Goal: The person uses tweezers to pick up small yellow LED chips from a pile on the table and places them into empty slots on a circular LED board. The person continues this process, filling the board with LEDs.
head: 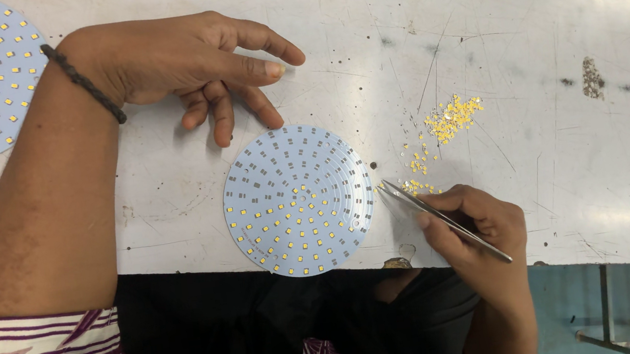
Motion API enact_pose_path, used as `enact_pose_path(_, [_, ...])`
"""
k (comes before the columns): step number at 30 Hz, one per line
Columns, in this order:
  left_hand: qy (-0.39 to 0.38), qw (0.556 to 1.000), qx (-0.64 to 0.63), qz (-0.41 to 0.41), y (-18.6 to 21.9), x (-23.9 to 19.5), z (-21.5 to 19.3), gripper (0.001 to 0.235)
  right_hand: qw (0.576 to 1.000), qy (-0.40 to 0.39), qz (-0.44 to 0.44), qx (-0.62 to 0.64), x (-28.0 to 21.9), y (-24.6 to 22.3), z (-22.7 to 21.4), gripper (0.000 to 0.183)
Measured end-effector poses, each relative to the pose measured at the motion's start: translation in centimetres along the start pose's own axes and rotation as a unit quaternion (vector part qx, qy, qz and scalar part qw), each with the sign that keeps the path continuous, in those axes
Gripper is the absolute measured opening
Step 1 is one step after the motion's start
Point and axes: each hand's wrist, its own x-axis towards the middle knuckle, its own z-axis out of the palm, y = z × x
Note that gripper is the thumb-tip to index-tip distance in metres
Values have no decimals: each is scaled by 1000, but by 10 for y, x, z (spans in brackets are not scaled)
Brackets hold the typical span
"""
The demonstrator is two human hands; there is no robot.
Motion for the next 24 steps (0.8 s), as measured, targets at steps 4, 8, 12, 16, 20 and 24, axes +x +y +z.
enact_pose_path(4, [-2, 1000, -1, 0, 0, 1, 0, 72, 1000, -5, -25, -12, 1, -2, 0, 16])
enact_pose_path(8, [6, 1000, 9, -1, 0, 0, 1, 71, 999, -8, -34, -16, 1, -3, -2, 16])
enact_pose_path(12, [5, 1000, 11, 4, 0, 0, 1, 72, 999, -10, -41, -20, 1, -4, -3, 16])
enact_pose_path(16, [8, 1000, 12, 4, -1, 0, 1, 71, 999, -14, -37, -13, 2, -4, -2, 16])
enact_pose_path(20, [2, 1000, 7, 9, -2, 0, 0, 73, 999, -14, -36, -23, 2, -2, -2, 16])
enact_pose_path(24, [-2, 1000, 3, 9, -3, 0, 0, 73, 999, -11, -28, -33, -1, 0, -3, 14])
